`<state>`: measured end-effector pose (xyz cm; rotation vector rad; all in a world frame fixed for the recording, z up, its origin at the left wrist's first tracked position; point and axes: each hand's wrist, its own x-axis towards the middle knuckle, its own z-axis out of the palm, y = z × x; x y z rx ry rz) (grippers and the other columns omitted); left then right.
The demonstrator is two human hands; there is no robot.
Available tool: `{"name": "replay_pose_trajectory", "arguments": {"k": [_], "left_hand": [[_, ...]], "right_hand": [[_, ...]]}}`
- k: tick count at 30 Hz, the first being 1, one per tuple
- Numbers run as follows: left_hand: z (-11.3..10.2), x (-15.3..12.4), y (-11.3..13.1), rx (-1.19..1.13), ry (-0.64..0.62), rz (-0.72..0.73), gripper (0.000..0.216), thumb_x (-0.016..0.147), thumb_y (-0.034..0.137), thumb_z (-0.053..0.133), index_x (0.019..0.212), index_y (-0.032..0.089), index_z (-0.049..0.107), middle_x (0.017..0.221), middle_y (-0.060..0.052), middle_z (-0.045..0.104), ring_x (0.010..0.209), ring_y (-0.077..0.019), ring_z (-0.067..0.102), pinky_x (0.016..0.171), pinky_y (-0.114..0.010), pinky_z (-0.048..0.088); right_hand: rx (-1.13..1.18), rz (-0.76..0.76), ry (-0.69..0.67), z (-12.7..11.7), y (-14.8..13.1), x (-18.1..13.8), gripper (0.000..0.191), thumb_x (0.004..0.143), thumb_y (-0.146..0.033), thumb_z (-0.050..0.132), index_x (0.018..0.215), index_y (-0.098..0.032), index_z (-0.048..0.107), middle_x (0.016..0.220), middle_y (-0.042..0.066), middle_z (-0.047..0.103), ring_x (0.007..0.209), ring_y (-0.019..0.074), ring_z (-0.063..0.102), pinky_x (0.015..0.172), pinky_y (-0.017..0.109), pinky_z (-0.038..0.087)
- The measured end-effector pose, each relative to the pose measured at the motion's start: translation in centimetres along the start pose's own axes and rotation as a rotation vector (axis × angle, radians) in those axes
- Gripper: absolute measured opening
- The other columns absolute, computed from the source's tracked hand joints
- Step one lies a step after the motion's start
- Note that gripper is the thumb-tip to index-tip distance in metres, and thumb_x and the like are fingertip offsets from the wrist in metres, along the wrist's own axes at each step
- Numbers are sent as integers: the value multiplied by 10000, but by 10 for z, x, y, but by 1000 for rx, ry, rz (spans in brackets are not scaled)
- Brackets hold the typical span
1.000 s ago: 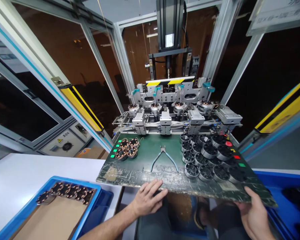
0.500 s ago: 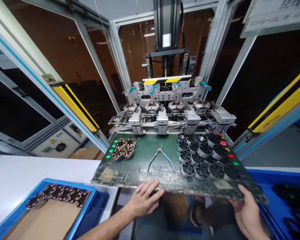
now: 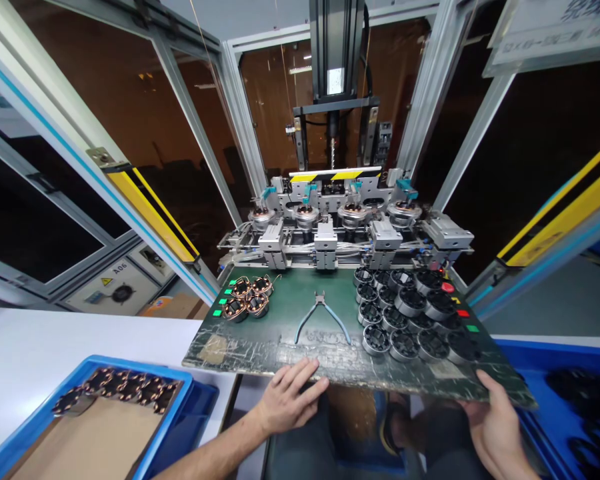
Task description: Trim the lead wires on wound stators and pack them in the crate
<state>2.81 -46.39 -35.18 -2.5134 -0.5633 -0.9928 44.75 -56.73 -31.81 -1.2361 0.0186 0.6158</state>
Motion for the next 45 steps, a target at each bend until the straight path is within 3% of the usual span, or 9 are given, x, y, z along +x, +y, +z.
{"name": "replay_pose_trajectory", "arguments": {"k": [10, 15, 36, 45], "left_hand": [[-2, 2, 0, 3, 6, -8, 500, 947, 414, 866, 1442, 358, 823, 1738, -40, 645, 1608, -229, 560, 1336, -365, 349], [-2, 2, 0, 8, 4, -7, 534, 929, 402, 872, 1458, 365, 813, 1738, -39, 645, 1632, -238, 540, 1357, -376, 331], [-2, 3, 1, 8, 0, -15, 536, 921, 402, 885, 1451, 371, 814, 1698, -38, 684, 1638, -235, 529, 1372, -371, 311], [0, 0, 1, 11, -14, -8, 514, 943, 415, 864, 1452, 365, 819, 1702, -44, 677, 1641, -237, 524, 1350, -370, 332]], "right_hand": [[0, 15, -11, -2, 2, -1, 594, 610, -458, 1002, 1137, -240, 836, 1014, -17, 855, 915, 239, 777, 894, 385, 690], [-3, 44, -10, -3, 2, 1, 577, 592, -467, 994, 1091, -239, 815, 969, -15, 841, 1028, 297, 810, 936, 432, 704], [-29, 23, 12, -2, 3, 1, 578, 569, -500, 969, 1049, -228, 796, 1101, 35, 853, 1112, 364, 810, 967, 534, 711], [-30, 27, 19, -3, 5, 2, 604, 575, -514, 979, 1081, -238, 797, 1129, 22, 844, 1134, 347, 803, 980, 507, 706]]}}
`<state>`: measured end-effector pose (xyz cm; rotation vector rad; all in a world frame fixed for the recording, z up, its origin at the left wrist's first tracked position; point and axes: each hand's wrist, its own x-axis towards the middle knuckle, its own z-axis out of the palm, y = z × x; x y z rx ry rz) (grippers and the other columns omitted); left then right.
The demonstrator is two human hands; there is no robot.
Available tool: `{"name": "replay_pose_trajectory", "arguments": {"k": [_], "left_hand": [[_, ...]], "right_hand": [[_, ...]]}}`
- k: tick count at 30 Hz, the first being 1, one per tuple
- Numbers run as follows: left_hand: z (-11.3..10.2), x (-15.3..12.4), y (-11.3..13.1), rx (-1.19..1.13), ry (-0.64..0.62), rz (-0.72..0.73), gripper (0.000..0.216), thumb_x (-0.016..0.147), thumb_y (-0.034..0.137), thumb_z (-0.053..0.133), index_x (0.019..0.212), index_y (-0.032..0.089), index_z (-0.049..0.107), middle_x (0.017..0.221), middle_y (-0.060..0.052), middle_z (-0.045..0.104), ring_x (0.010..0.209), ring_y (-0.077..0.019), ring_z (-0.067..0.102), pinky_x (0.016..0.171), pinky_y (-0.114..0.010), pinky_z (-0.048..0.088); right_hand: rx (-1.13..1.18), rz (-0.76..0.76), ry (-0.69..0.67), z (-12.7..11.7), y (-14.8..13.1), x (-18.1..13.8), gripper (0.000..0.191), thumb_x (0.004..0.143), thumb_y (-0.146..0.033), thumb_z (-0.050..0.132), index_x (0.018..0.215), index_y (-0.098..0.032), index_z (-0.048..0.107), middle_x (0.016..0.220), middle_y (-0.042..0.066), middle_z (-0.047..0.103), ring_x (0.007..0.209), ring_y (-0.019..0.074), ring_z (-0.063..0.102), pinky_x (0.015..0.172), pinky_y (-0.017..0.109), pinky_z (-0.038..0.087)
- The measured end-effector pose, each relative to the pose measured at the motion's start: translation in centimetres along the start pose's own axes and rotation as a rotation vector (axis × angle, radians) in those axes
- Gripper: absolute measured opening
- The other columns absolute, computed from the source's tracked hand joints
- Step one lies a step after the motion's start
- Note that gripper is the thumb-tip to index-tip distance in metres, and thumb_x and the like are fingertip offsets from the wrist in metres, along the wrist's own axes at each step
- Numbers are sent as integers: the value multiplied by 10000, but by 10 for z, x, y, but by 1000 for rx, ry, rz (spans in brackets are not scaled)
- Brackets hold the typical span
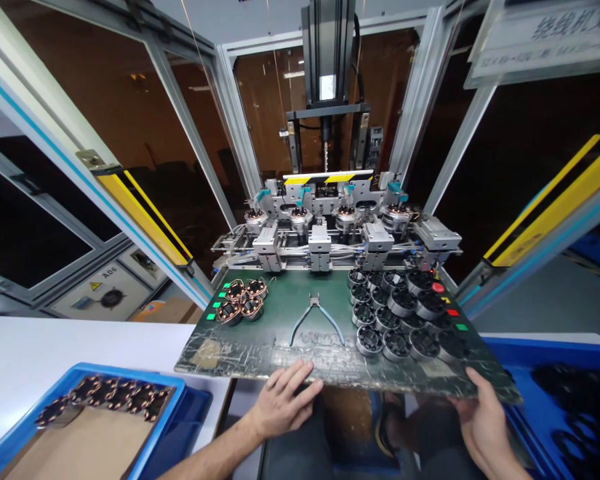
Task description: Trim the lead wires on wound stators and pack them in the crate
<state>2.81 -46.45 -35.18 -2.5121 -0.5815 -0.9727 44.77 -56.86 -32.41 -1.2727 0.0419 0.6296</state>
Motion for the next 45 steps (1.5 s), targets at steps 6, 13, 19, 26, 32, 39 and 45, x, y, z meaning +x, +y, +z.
{"name": "replay_pose_trajectory", "arguments": {"k": [6, 13, 19, 26, 32, 39, 45], "left_hand": [[1, -2, 1, 8, -2, -7, 544, 931, 430, 887, 1467, 380, 812, 1704, -33, 678, 1616, -235, 550, 1351, -375, 338], [-1, 0, 0, 10, 2, -1, 564, 914, 412, 896, 1469, 373, 806, 1707, -37, 674, 1652, -238, 517, 1358, -369, 330], [-2, 2, 0, 19, 0, 1, 568, 909, 418, 891, 1470, 383, 806, 1714, -33, 669, 1662, -243, 507, 1359, -371, 333], [2, -3, 0, 15, -3, -2, 582, 924, 438, 889, 1496, 380, 795, 1722, -31, 662, 1650, -238, 527, 1368, -379, 331], [2, -5, 0, 26, -4, -2, 593, 918, 440, 884, 1501, 389, 791, 1735, -24, 650, 1646, -237, 534, 1369, -384, 331], [2, -3, 0, 19, -1, -2, 600, 913, 429, 887, 1504, 385, 789, 1735, -23, 650, 1643, -239, 534, 1363, -383, 344], [3, -4, 0, 3, 8, -9, 576, 928, 418, 877, 1496, 374, 792, 1771, -31, 613, 1619, -245, 557, 1358, -390, 343]], "right_hand": [[3, -12, -5, 3, -3, -3, 631, 576, -488, 986, 1125, -236, 801, 1126, 18, 847, 1075, 321, 805, 951, 476, 704], [13, -7, -16, 4, -4, -5, 635, 575, -493, 983, 1128, -237, 809, 1153, 24, 853, 1155, 351, 804, 970, 491, 706], [23, 9, -24, 4, -5, -6, 641, 551, -493, 1003, 1105, -234, 814, 1065, 12, 855, 1134, 358, 809, 993, 509, 707], [24, 10, -19, 4, -5, -7, 592, 581, -469, 985, 1091, -231, 801, 1000, 15, 848, 1142, 369, 814, 995, 512, 699], [12, 13, -7, 0, -2, -2, 555, 597, -484, 991, 1055, -237, 798, 997, -3, 836, 1064, 328, 808, 990, 489, 694], [17, 2, -18, 0, 1, -1, 601, 587, -503, 1016, 1097, -253, 817, 1076, -22, 833, 1029, 269, 777, 1002, 445, 694], [10, -17, -15, -2, 2, 2, 618, 596, -526, 995, 1118, -248, 819, 1161, 3, 836, 1165, 310, 773, 974, 453, 703]]}}
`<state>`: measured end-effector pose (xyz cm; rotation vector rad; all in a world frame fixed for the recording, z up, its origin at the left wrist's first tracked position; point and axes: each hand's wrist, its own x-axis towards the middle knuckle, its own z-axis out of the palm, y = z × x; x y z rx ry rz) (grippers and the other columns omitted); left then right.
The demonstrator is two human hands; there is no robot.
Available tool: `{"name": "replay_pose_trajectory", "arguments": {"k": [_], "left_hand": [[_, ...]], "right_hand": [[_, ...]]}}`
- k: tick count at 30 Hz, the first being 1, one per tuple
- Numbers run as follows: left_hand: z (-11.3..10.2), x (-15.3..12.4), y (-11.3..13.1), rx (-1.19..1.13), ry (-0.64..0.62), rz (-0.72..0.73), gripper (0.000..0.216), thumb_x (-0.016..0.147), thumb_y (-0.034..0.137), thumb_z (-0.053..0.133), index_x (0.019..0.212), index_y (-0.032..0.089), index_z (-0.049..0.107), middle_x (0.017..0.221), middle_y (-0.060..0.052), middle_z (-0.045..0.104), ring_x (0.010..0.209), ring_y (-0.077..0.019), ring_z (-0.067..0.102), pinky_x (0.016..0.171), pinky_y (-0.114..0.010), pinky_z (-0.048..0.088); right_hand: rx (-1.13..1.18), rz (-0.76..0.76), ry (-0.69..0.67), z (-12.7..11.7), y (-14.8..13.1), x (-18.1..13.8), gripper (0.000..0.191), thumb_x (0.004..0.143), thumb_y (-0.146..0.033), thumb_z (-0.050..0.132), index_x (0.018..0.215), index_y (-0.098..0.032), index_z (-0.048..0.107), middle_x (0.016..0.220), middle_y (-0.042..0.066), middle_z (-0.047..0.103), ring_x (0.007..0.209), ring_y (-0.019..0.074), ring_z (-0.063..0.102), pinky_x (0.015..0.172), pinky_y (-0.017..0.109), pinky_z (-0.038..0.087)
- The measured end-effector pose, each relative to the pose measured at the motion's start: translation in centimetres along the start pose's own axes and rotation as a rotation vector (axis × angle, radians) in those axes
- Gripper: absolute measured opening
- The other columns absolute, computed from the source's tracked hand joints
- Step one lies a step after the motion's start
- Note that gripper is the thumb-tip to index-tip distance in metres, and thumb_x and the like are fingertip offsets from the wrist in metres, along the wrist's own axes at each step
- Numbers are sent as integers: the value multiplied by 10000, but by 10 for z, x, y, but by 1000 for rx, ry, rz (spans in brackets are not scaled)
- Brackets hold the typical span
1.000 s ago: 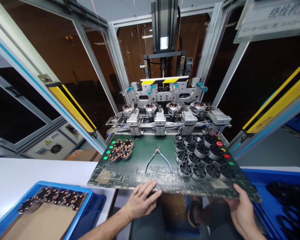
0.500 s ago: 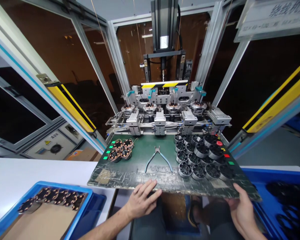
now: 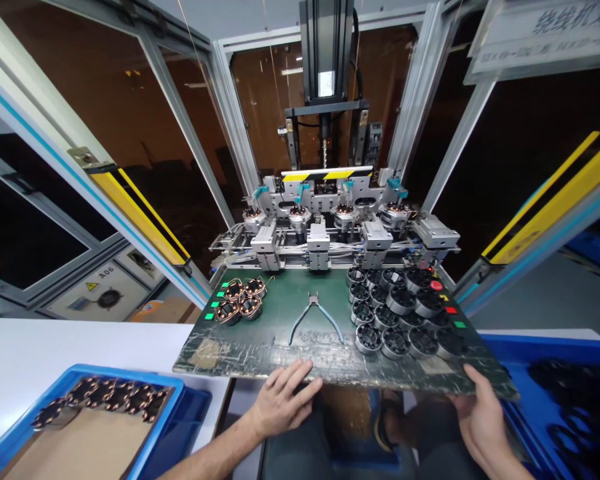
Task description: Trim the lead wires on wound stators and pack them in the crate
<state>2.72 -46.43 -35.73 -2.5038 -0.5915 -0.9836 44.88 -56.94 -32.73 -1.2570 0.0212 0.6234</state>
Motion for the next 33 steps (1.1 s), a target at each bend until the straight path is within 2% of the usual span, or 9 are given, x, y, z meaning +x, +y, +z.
{"name": "replay_pose_trajectory", "arguments": {"k": [5, 11, 18, 23, 33], "left_hand": [[0, -2, 0, -5, -7, 1, 567, 936, 429, 883, 1494, 375, 794, 1762, -35, 621, 1618, -240, 559, 1360, -389, 335], [1, -2, 0, -7, -4, 5, 594, 917, 415, 898, 1500, 368, 794, 1756, -44, 628, 1665, -254, 513, 1374, -391, 319], [-1, 2, -1, -34, 4, 3, 527, 950, 391, 873, 1471, 337, 812, 1797, -46, 579, 1629, -237, 542, 1406, -391, 268], [0, 1, 0, -29, 5, 1, 512, 957, 396, 864, 1464, 342, 816, 1814, -41, 558, 1630, -239, 543, 1397, -393, 283], [2, -2, -1, 15, -9, 6, 611, 902, 433, 910, 1500, 386, 793, 1762, -33, 622, 1665, -254, 515, 1364, -391, 340]], "right_hand": [[-1, -6, -9, 1, 0, 0, 612, 576, -512, 1006, 1099, -254, 821, 1184, 8, 835, 1195, 325, 778, 991, 476, 708], [-10, -17, 2, 4, -1, -2, 660, 597, -532, 988, 1166, -242, 824, 1252, 34, 846, 1232, 337, 777, 1002, 470, 713], [-7, -16, 12, 3, 1, 0, 659, 585, -546, 976, 1148, -235, 827, 1272, 59, 843, 1261, 375, 775, 1019, 519, 714], [3, -11, -7, 1, 2, 2, 685, 582, -526, 994, 1187, -247, 833, 1256, 41, 839, 1228, 361, 779, 1029, 523, 709], [2, -15, -3, 1, 3, 3, 641, 599, -529, 990, 1151, -251, 819, 1198, 22, 835, 1155, 328, 788, 988, 489, 710]]}}
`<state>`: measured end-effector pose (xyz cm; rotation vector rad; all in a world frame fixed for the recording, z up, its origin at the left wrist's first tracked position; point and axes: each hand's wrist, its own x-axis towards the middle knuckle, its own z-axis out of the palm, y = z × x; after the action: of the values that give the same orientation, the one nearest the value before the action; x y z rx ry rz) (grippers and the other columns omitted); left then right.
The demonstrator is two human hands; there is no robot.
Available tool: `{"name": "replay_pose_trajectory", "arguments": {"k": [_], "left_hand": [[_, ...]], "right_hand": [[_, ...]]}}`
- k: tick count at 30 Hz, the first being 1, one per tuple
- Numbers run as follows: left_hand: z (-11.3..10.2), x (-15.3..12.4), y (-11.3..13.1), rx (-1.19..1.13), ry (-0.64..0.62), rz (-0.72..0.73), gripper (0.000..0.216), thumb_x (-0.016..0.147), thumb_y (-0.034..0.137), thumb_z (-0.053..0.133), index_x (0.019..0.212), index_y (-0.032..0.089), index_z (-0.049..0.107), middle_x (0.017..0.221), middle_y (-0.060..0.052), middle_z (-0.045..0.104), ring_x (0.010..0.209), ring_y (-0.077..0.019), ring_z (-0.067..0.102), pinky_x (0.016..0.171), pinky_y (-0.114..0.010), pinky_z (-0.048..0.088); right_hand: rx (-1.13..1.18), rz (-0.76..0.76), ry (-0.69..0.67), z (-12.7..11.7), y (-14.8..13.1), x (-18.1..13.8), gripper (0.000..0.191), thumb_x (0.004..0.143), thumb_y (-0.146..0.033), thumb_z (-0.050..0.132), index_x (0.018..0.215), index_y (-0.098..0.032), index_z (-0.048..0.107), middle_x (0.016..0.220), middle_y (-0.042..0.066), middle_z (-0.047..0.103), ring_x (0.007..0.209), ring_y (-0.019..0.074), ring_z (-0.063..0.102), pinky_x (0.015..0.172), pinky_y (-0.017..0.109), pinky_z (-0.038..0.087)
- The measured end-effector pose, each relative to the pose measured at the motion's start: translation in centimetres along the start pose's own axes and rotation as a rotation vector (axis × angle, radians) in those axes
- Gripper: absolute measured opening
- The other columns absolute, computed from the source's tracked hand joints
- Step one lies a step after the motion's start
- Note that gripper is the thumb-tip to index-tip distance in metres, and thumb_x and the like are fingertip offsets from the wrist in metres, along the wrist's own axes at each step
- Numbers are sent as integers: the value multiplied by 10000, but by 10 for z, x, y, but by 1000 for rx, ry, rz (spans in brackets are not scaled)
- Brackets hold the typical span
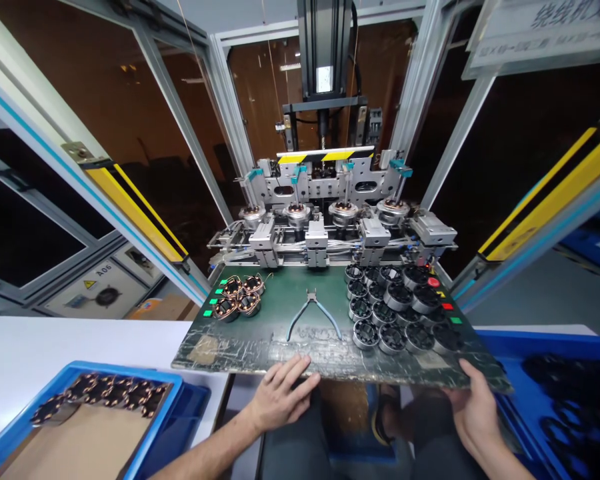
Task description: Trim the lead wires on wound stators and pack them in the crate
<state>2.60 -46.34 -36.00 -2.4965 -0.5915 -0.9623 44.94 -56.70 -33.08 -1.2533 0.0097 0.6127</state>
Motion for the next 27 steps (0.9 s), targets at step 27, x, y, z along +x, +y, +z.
{"name": "replay_pose_trajectory", "arguments": {"k": [27], "left_hand": [[-1, 1, 1, -34, 12, -8, 611, 913, 403, 899, 1512, 361, 784, 1779, -40, 604, 1636, -237, 542, 1377, -384, 319]], "right_hand": [[-16, -12, -17, 0, -1, -1, 620, 667, -524, 948, 1195, -231, 807, 1220, 53, 857, 1176, 368, 815, 1007, 542, 712]]}}
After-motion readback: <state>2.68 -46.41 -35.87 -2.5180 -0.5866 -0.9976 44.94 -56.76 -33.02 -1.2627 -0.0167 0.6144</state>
